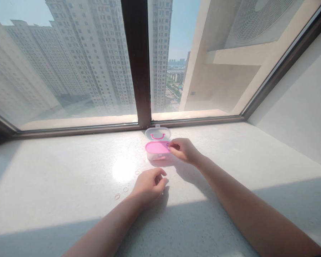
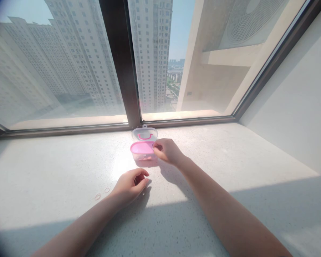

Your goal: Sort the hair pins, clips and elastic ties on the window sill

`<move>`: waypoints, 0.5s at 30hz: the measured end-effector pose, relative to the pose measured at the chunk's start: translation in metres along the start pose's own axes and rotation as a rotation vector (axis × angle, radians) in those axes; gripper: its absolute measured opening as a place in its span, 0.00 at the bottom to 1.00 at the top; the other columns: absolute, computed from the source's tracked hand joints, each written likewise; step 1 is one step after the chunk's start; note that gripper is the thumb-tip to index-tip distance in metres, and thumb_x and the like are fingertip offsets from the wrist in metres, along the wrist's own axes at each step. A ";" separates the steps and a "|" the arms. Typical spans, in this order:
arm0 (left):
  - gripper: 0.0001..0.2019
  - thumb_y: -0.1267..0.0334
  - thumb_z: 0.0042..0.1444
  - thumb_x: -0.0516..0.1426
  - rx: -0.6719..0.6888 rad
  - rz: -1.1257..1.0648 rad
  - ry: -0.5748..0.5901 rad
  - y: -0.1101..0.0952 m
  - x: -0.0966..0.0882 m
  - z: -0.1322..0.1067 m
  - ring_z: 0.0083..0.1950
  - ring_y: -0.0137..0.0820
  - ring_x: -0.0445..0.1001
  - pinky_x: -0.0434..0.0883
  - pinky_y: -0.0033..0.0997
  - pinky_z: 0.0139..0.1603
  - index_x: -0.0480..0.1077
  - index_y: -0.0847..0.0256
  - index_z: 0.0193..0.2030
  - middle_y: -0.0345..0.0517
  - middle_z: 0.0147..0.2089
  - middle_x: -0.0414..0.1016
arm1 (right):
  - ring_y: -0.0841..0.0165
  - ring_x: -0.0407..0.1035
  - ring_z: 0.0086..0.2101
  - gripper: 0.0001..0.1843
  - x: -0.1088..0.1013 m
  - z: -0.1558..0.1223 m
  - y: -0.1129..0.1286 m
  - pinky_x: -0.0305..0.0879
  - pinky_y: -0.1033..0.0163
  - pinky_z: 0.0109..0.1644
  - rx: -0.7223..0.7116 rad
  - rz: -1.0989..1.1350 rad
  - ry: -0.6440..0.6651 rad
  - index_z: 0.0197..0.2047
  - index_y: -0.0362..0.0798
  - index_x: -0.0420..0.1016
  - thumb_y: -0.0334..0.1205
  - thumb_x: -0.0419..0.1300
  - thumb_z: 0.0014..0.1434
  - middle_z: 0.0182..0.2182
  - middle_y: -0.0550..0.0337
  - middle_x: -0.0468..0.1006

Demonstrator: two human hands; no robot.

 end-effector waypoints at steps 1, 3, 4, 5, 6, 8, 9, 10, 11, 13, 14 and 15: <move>0.08 0.62 0.55 0.54 0.000 0.003 0.001 0.000 0.000 0.000 0.27 0.28 0.69 0.64 0.28 0.30 0.72 0.58 0.38 0.39 0.27 0.75 | 0.72 0.63 0.24 0.06 0.000 0.000 -0.001 0.55 0.67 0.30 0.000 0.001 -0.003 0.27 0.43 0.76 0.31 0.57 0.53 0.22 0.61 0.74; 0.08 0.62 0.55 0.54 -0.001 0.008 0.003 0.000 0.000 0.000 0.27 0.28 0.69 0.64 0.28 0.30 0.72 0.58 0.38 0.39 0.27 0.75 | 0.72 0.64 0.25 0.05 0.001 -0.001 -0.002 0.56 0.68 0.30 -0.001 0.017 -0.003 0.28 0.43 0.76 0.32 0.58 0.52 0.23 0.61 0.74; 0.08 0.62 0.55 0.54 -0.001 0.010 0.004 -0.001 -0.001 0.000 0.27 0.28 0.69 0.64 0.28 0.30 0.72 0.58 0.38 0.39 0.27 0.75 | 0.72 0.64 0.25 0.05 0.001 -0.001 -0.003 0.57 0.68 0.30 -0.001 0.030 -0.004 0.29 0.43 0.76 0.32 0.59 0.51 0.23 0.61 0.74; 0.08 0.62 0.55 0.54 -0.001 0.012 0.005 -0.001 -0.001 0.000 0.27 0.28 0.69 0.64 0.28 0.30 0.72 0.59 0.38 0.39 0.27 0.75 | 0.72 0.65 0.25 0.05 0.001 -0.001 -0.004 0.57 0.68 0.30 0.001 0.042 -0.008 0.29 0.43 0.76 0.32 0.59 0.51 0.23 0.61 0.75; 0.08 0.61 0.55 0.54 0.000 0.015 0.007 -0.002 -0.001 -0.001 0.27 0.29 0.69 0.64 0.28 0.30 0.72 0.59 0.37 0.39 0.27 0.75 | 0.72 0.65 0.25 0.05 0.002 -0.001 -0.005 0.58 0.67 0.30 0.004 0.051 -0.011 0.30 0.43 0.76 0.33 0.59 0.51 0.23 0.61 0.75; 0.08 0.61 0.55 0.54 -0.001 0.022 0.012 -0.003 -0.001 -0.001 0.28 0.29 0.69 0.64 0.29 0.31 0.72 0.59 0.37 0.40 0.28 0.75 | 0.71 0.65 0.25 0.05 0.002 -0.001 -0.006 0.58 0.67 0.30 0.013 0.060 -0.016 0.31 0.43 0.77 0.34 0.59 0.52 0.23 0.61 0.75; 0.08 0.61 0.55 0.54 -0.004 0.025 0.015 -0.003 -0.001 -0.001 0.28 0.29 0.70 0.64 0.29 0.31 0.72 0.59 0.37 0.40 0.28 0.75 | 0.71 0.65 0.24 0.05 0.002 -0.001 -0.007 0.58 0.67 0.30 0.018 0.063 -0.016 0.31 0.43 0.77 0.34 0.59 0.52 0.23 0.61 0.74; 0.08 0.61 0.55 0.54 -0.007 0.028 0.017 -0.003 -0.001 -0.001 0.28 0.29 0.70 0.64 0.29 0.31 0.72 0.59 0.37 0.40 0.28 0.75 | 0.71 0.64 0.24 0.05 0.002 -0.001 -0.007 0.58 0.67 0.30 0.021 0.066 -0.014 0.31 0.44 0.77 0.34 0.59 0.52 0.22 0.62 0.74; 0.08 0.61 0.55 0.54 -0.010 0.031 0.017 -0.003 -0.001 0.000 0.28 0.29 0.70 0.64 0.29 0.31 0.72 0.59 0.37 0.40 0.28 0.75 | 0.72 0.64 0.24 0.05 0.002 -0.001 -0.007 0.58 0.67 0.29 0.022 0.070 -0.009 0.30 0.44 0.76 0.34 0.59 0.52 0.22 0.62 0.74; 0.08 0.61 0.55 0.53 -0.011 0.036 0.015 -0.002 -0.001 0.000 0.28 0.30 0.70 0.64 0.29 0.32 0.72 0.59 0.38 0.40 0.28 0.75 | 0.72 0.63 0.23 0.05 0.002 -0.001 -0.007 0.57 0.67 0.29 0.021 0.076 -0.007 0.30 0.44 0.76 0.35 0.59 0.52 0.21 0.62 0.73; 0.08 0.61 0.55 0.53 -0.009 0.040 0.014 -0.002 -0.001 0.000 0.28 0.29 0.70 0.64 0.29 0.32 0.72 0.59 0.38 0.40 0.28 0.75 | 0.72 0.63 0.23 0.05 0.001 -0.001 -0.007 0.57 0.67 0.29 0.019 0.077 -0.014 0.30 0.44 0.76 0.35 0.60 0.52 0.21 0.63 0.72; 0.08 0.61 0.55 0.53 -0.006 0.046 0.014 -0.002 -0.001 0.000 0.28 0.29 0.70 0.64 0.29 0.32 0.72 0.59 0.38 0.40 0.28 0.75 | 0.72 0.63 0.23 0.05 0.000 -0.001 -0.006 0.56 0.67 0.28 0.020 0.080 -0.028 0.30 0.44 0.75 0.35 0.60 0.52 0.20 0.63 0.71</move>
Point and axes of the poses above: each hand's wrist, its own z-axis towards the middle knuckle, its own x-axis out of the palm, y = z × x, the point moved 4 cm from there along z, towards the middle knuckle
